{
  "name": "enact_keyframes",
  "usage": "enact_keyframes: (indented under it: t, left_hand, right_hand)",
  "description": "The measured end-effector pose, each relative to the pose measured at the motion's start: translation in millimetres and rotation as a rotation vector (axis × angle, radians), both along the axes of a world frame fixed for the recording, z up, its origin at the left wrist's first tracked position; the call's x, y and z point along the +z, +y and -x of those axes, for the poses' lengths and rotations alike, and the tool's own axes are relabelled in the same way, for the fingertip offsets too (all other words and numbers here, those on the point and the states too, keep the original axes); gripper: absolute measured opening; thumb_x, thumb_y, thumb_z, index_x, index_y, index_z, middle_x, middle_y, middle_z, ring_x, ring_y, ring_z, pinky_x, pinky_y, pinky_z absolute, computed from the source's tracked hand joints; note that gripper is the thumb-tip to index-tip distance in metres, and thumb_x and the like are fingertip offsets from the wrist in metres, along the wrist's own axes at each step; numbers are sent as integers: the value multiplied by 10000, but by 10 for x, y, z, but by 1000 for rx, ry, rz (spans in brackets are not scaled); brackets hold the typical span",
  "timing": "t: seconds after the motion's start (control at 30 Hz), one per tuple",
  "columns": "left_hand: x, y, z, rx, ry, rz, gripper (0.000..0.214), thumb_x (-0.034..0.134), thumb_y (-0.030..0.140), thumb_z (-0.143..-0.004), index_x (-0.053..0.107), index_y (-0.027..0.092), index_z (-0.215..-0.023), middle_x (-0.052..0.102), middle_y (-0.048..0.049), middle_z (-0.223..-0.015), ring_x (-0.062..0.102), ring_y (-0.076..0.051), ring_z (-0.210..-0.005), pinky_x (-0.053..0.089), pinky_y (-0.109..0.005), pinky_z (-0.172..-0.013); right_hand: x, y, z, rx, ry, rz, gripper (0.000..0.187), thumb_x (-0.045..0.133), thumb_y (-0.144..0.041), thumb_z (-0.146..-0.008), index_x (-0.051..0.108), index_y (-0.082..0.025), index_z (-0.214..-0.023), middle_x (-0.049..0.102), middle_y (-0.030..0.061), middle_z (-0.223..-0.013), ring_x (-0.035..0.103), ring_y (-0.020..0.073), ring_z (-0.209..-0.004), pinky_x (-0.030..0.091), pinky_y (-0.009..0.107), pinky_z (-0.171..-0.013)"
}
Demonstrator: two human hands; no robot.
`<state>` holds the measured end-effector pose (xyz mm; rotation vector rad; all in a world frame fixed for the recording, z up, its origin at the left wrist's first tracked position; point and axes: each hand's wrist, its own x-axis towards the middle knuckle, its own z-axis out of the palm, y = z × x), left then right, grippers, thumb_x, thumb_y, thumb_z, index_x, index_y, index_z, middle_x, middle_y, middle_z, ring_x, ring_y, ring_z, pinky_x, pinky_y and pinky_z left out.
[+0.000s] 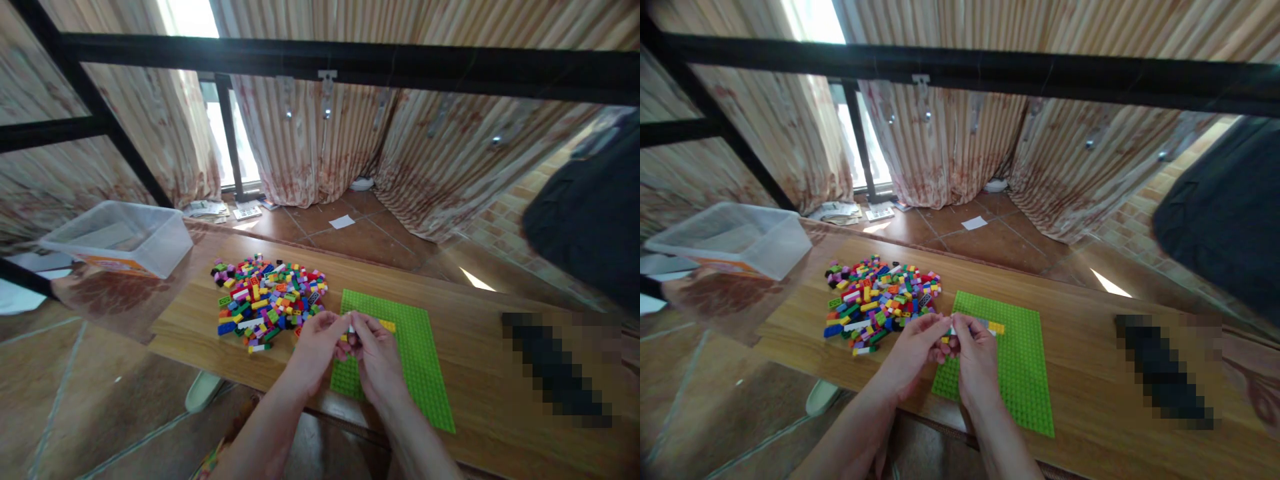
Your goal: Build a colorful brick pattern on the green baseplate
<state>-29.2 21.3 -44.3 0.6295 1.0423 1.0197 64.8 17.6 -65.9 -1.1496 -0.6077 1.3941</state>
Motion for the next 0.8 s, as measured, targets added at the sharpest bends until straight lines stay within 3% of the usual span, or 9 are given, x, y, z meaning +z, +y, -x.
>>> enact_keyframes:
  t: [0.13,0.23,0.37,0.5,0.6,0.7,0.8]
  left_hand:
    - [-61,-15,-36,-26,34,-56,304,688,406,-699,493,174,-679,571,34,-538,503,-72,-437,312,-178,-409]
    - [-137,-17,-62,-17,51,-81,303,650,418,-741,474,183,-661,572,28,-554,510,-79,-451,351,-192,-434]
    - [-219,-26,-114,23,102,-121,224,599,341,-774,466,194,-669,544,38,-544,495,-86,-446,373,-204,-441]
    - [-204,-23,-96,40,138,-150,143,526,267,-793,459,202,-684,533,40,-563,476,-91,-443,370,-213,-444]
    - [-145,6,37,64,367,-228,154,517,281,-813,490,202,-683,497,45,-541,476,-106,-474,366,-227,-484]
    - [-92,36,229,100,718,-351,134,532,270,-821,551,197,-710,579,6,-640,542,-141,-607,382,-251,-584]
    - [-78,49,377,80,985,-421,108,538,229,-820,564,196,-720,612,-16,-696,556,-161,-652,367,-271,-628]
  right_hand:
    - [-34,-24,-15,-12,-66,-7,303,755,-456,-654,632,-181,-693,521,-55,-518,428,78,-446,327,209,-420]
    - [-42,-27,-22,-9,-98,17,301,767,-444,-643,645,-173,-695,524,-49,-543,430,73,-469,340,196,-429]
    - [-36,-15,-8,-23,-81,51,316,800,-431,-592,650,-170,-685,517,-54,-545,420,64,-469,322,186,-423]
    - [-60,10,-16,-38,-54,62,333,803,-450,-566,639,-179,-666,483,-65,-521,388,68,-450,308,206,-427]
    - [-88,6,-35,-9,-310,-7,310,749,-475,-638,669,-191,-732,552,-36,-580,438,99,-490,340,236,-470]
    - [-107,-35,-16,123,-726,-171,231,655,-427,-758,697,-202,-793,653,19,-712,564,168,-644,414,290,-605]
    - [-128,-85,60,246,-981,-307,165,561,-314,-836,689,-209,-833,682,57,-844,611,212,-778,436,334,-720]
